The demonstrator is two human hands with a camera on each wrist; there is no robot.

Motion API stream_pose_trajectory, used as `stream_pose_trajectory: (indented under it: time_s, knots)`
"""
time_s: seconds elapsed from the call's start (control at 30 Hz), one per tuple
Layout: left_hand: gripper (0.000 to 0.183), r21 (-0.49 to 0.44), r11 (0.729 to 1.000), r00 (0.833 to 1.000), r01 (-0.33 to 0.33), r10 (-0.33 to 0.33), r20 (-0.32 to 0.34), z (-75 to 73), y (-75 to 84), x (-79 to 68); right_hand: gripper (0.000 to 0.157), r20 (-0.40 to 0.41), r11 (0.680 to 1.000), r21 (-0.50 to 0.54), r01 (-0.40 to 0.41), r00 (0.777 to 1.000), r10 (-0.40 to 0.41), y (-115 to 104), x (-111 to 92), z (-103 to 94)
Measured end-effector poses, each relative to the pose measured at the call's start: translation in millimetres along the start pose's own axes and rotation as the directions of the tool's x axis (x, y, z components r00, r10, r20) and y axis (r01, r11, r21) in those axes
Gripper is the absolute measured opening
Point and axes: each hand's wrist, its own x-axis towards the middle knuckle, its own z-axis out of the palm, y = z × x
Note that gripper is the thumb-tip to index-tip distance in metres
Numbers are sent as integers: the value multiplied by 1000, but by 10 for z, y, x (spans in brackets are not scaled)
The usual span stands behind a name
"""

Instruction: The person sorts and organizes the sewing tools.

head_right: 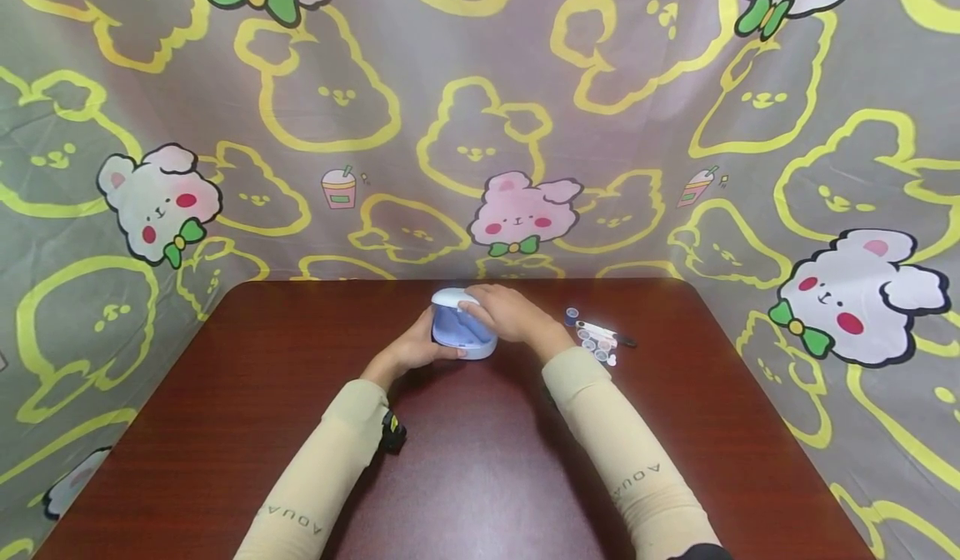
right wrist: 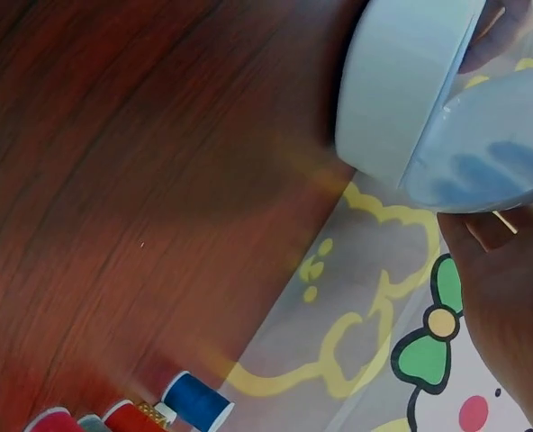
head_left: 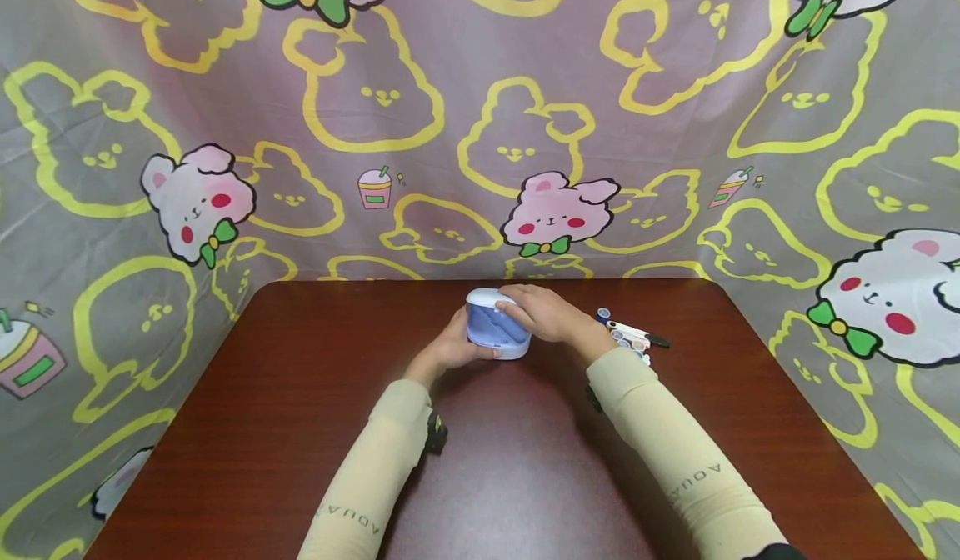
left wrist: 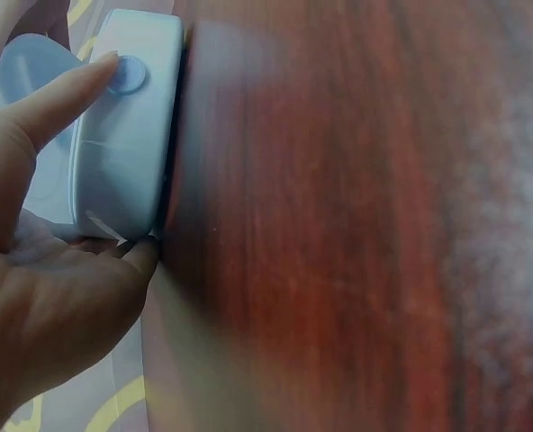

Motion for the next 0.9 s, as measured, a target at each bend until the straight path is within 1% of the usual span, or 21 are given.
stream_pose_trajectory:
  time_s: [0.13,0.2,0.27,0.43,0.6,0.77,0.9]
  knots:
    - [108,22,1000,1000,18,-18,0,-1,23,-18,47,-22,999,45,-5,1000,6,2,25,-14]
    - [109,23,1000,1000,21,-21,-3,0,30,-27,46,-27,999,53,-12,1000,14,4,34,-15]
    - [110,26,999,999,38,-38,1,0,31,-36,45,-33,998,63,-16,999,18,5,39,-17]
    - [116,34,997,997,72,-73,7,9,35,-61,42,-65,991,135,-24,997,33,-8,25,-53]
    - [117,56,997,998,59,-59,-8,28,54,-77,39,-77,973,223,-59,994,78,0,12,-112]
    - [116,70,997,999,41,-40,-15,41,19,-112,44,-70,947,303,-108,988,136,19,11,-88]
    - [114,100,994,999,34,-32,-21,27,31,-148,48,-65,931,342,-126,986,157,12,22,-66]
